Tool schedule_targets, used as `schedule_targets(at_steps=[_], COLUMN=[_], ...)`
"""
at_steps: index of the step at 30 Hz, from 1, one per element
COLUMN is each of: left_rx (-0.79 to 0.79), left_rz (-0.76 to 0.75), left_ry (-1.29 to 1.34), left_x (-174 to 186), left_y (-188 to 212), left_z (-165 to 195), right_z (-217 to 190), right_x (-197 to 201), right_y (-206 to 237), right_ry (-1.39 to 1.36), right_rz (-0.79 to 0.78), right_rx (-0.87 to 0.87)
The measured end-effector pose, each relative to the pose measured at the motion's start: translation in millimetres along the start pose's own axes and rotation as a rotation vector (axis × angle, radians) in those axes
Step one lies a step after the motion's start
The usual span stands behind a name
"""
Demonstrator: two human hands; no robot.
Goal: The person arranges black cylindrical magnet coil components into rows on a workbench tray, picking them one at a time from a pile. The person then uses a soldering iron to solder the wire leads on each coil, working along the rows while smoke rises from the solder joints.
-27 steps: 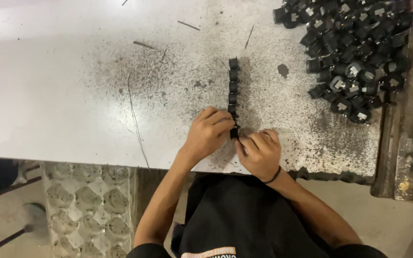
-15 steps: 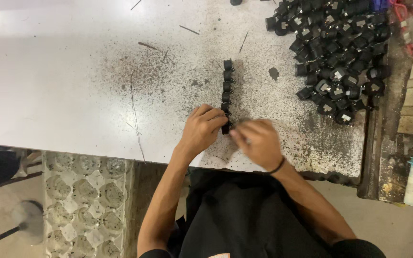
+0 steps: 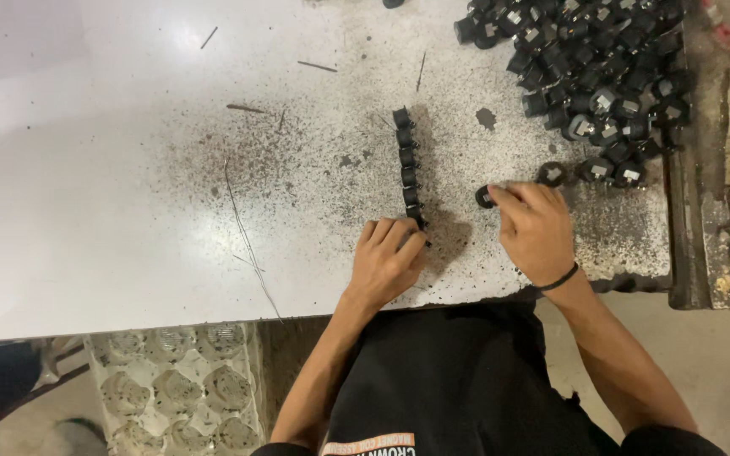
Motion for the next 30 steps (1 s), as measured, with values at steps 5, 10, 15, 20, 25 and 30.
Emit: schedule_targets(at_steps=[5,10,15,20,25,30], left_rx=[-0.030,0.026,0.070,0.022,-0.021,-0.074], left_rz=[0.003,-0.038,-0.095,-0.067,-0.073,-0.094], left_ry=[0.044,0.167,0.194,0.118,0.190,0.127], left_x=[8.5,14.9,12.9,14.0,20.3,15.1], left_y=[-1.0,-8.5,-9.0,-7.3,0.3,5.7], left_z=[-1.5,-9.4,-12.6,-2.6,7.2,13.0], right_z=[-21.5,-57.7,-92.5,-36.2,28.5,18.8], right_x=[13.8,-2.8,-25.4,5.8,40.7,21.1], right_y=[-3.4,28.1,31.7,8.5,-6.4,-24.5], right_ry=[0.213,-0.240,-0.176,0.163,0.573,0.157], right_rz=[-0.096,-0.272,0.003,0.043,-0.002,-0.138], right_rx=[0.191,-0.076,0.097,0.034,-0.033,-0.155])
Point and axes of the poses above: each hand's wrist, its own y-axis away from the middle knuckle, its own x-axis out of the back of the hand, z = x × y, the point moved 4 cm from there along -y, towards the middle knuckle, and after that the axes turned 3 degrees about x, right-handed, at the moved point
